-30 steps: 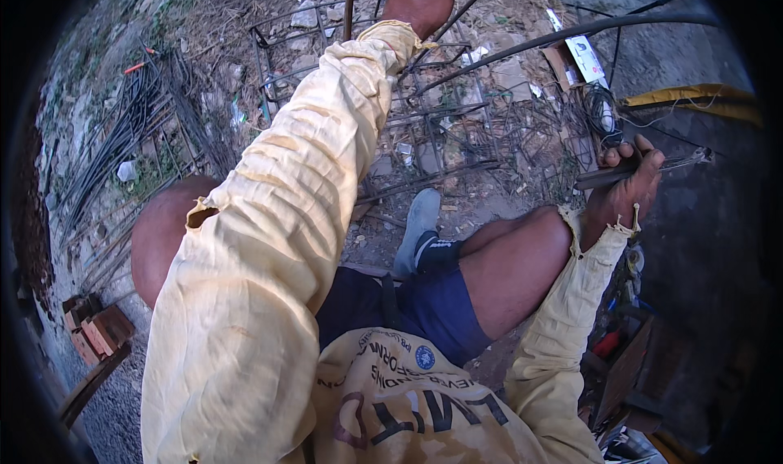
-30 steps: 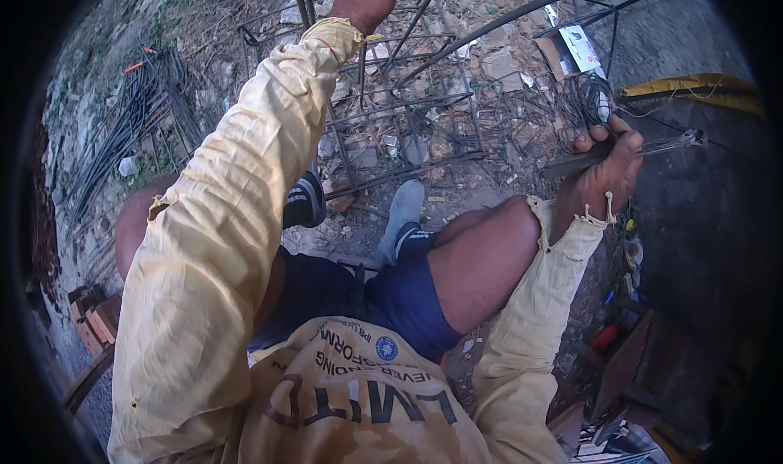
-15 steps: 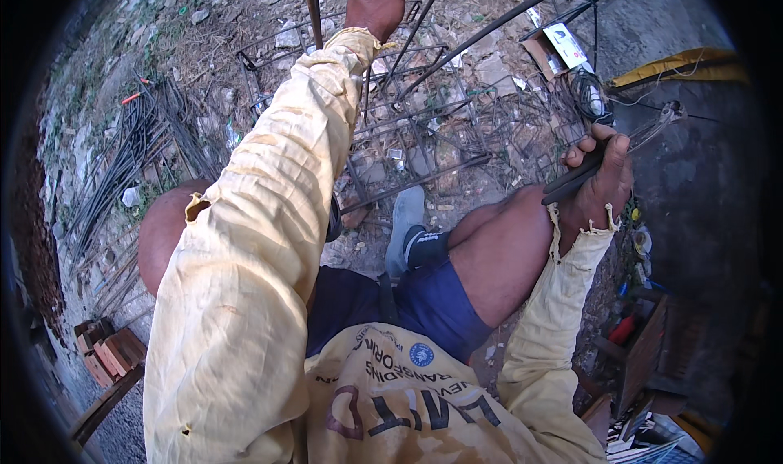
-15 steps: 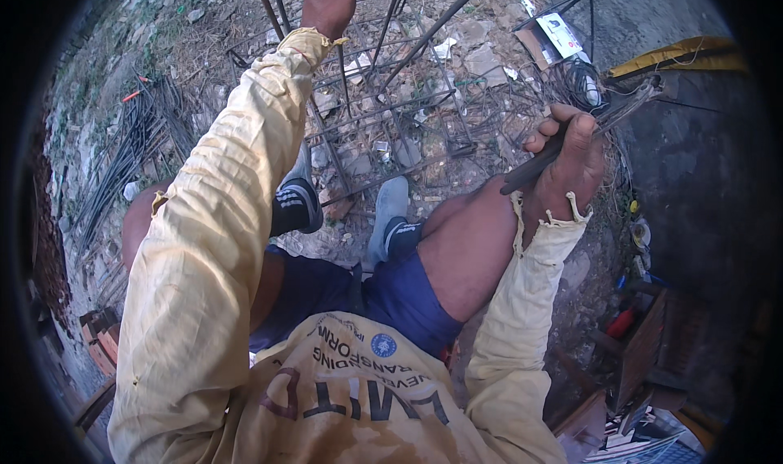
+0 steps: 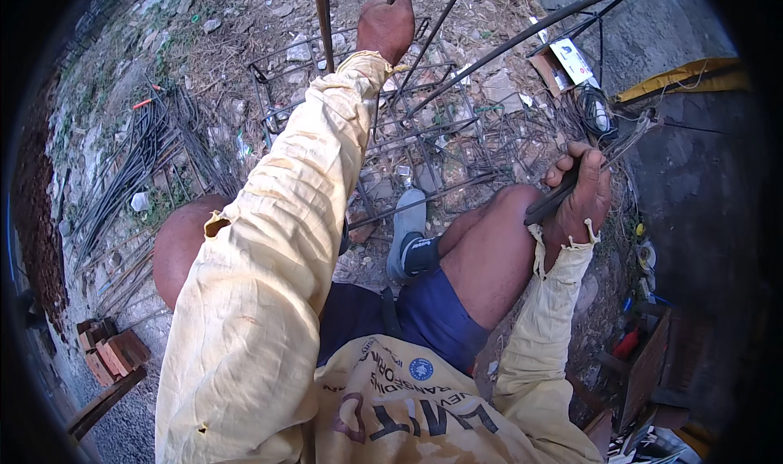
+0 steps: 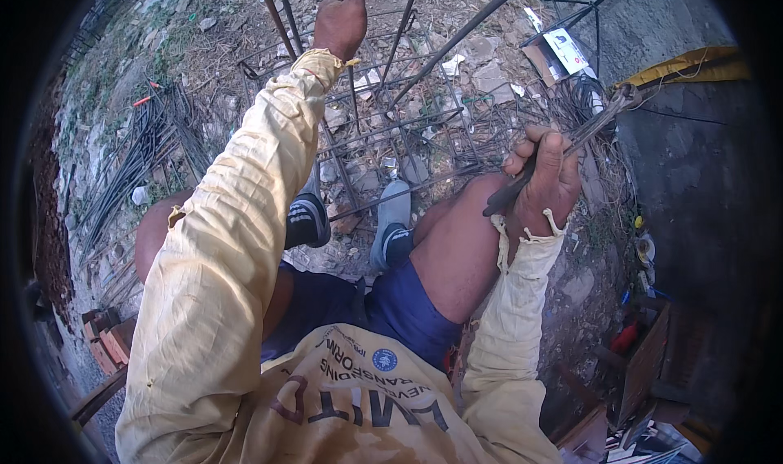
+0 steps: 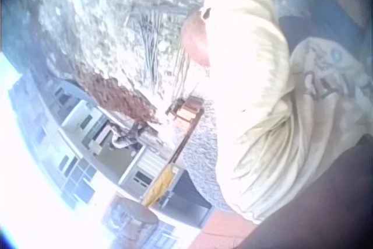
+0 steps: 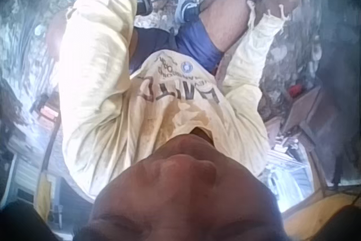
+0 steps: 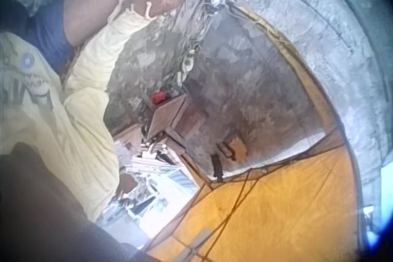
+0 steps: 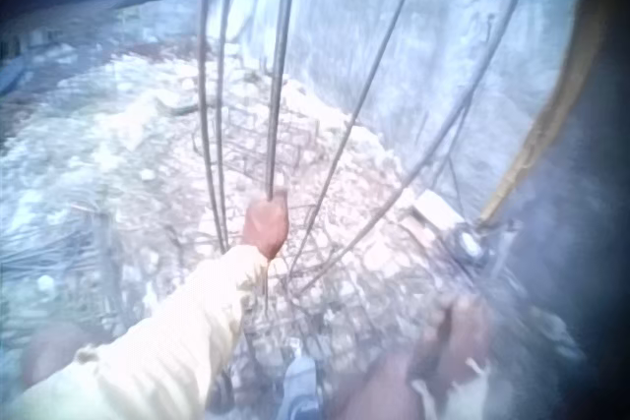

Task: The person sits on the ground and assembles a rebar cage by hand. They pick up rebar rods and wire ties, position the rods into a grid, and twist wire ties to secure the intersections.

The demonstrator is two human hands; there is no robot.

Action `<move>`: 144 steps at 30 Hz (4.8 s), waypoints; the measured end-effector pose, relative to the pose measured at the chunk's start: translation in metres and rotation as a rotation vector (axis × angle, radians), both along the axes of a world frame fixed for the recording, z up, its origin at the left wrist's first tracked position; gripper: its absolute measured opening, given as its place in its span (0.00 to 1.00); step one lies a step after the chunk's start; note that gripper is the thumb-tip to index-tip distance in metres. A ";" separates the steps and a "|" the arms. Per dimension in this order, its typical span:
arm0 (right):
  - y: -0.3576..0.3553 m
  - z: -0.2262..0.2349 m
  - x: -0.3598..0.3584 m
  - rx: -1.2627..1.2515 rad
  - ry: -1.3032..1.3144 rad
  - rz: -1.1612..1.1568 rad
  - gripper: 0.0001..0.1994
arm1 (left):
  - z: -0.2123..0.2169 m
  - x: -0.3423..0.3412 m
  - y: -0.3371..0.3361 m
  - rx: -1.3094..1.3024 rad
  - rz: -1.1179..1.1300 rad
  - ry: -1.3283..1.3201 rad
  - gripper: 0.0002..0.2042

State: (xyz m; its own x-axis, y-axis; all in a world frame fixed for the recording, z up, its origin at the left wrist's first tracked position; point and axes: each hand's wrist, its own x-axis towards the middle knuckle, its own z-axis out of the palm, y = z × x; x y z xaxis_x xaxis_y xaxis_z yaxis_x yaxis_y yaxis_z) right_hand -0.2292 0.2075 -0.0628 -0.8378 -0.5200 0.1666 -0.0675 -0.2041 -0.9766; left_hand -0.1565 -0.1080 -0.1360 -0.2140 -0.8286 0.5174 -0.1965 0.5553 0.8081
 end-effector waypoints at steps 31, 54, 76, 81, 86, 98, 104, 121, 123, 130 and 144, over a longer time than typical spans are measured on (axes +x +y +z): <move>0.036 -0.023 0.014 -0.002 -0.099 -0.061 0.16 | 0.029 0.010 0.020 0.305 -0.005 0.025 0.33; -0.090 0.052 0.037 -0.293 0.328 0.262 0.15 | 0.048 0.022 0.035 0.460 -0.156 -0.127 0.33; -0.240 0.068 0.004 -0.250 0.318 0.549 0.14 | 0.084 0.141 0.018 0.328 -0.901 -1.122 0.31; -0.232 0.069 0.015 -0.126 0.387 0.493 0.18 | 0.030 0.325 -0.003 0.969 -0.515 -0.460 0.31; -0.250 0.062 -0.037 -0.200 0.192 0.862 0.20 | -0.212 0.460 0.028 1.025 0.368 -0.444 0.28; -0.225 0.070 0.001 -0.106 0.255 0.432 0.18 | -0.369 0.332 0.059 1.090 0.713 -0.768 0.19; -0.233 0.077 0.015 -0.143 0.262 0.519 0.18 | -0.372 0.359 0.049 1.146 0.528 -0.813 0.18; -0.240 0.079 0.039 -0.112 0.320 0.522 0.16 | -0.032 0.308 0.130 0.656 -0.243 0.700 0.23; -0.249 0.069 0.020 -0.218 0.434 0.581 0.17 | -0.012 0.263 0.117 0.629 -0.377 0.422 0.24; -0.249 0.072 0.032 -0.143 0.611 0.485 0.18 | 0.030 0.132 0.082 0.459 -0.656 -0.046 0.33; -0.210 0.059 0.046 -0.108 0.731 0.280 0.23 | -0.014 0.070 0.050 -0.060 -0.490 -0.364 0.22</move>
